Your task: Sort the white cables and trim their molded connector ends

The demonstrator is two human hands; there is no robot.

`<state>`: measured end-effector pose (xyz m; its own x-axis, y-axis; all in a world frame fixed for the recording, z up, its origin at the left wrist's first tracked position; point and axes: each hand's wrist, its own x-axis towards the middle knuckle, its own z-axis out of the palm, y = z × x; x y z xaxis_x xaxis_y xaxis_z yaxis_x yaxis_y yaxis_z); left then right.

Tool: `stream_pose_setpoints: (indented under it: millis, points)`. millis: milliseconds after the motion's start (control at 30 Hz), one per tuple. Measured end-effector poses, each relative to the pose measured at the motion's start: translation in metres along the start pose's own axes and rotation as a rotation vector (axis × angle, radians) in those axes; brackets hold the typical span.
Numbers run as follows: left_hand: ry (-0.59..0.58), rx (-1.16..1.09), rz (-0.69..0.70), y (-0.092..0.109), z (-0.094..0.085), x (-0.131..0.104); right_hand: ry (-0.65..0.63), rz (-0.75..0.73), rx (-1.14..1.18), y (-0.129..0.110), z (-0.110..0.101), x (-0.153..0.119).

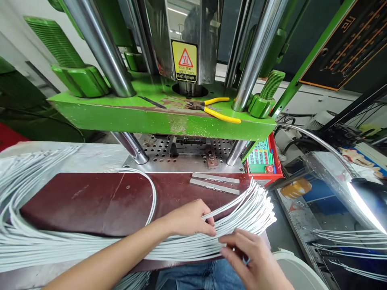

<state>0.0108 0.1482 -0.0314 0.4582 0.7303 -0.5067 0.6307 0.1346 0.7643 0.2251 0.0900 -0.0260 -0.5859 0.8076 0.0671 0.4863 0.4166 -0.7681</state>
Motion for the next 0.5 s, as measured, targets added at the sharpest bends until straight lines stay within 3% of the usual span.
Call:
stream_pose_setpoints:
  millis: [100, 167, 333, 500]
  points:
    - [-0.004, 0.016, -0.038, 0.003, -0.001, 0.005, -0.033, 0.0, 0.128, -0.003, 0.015, -0.003]
    - [-0.003, -0.024, -0.054, 0.003, -0.003, 0.004, -0.021, 0.094, 0.223, -0.003, 0.022, -0.003]
    - [-0.058, -0.254, -0.014, 0.001, -0.007, -0.001, 0.227, 0.423, 0.617, -0.004, 0.035, 0.008]
    - [-0.088, -0.36, 0.047, 0.001, -0.004, -0.002, 0.342, 0.406, 0.856, -0.002, 0.052, 0.03]
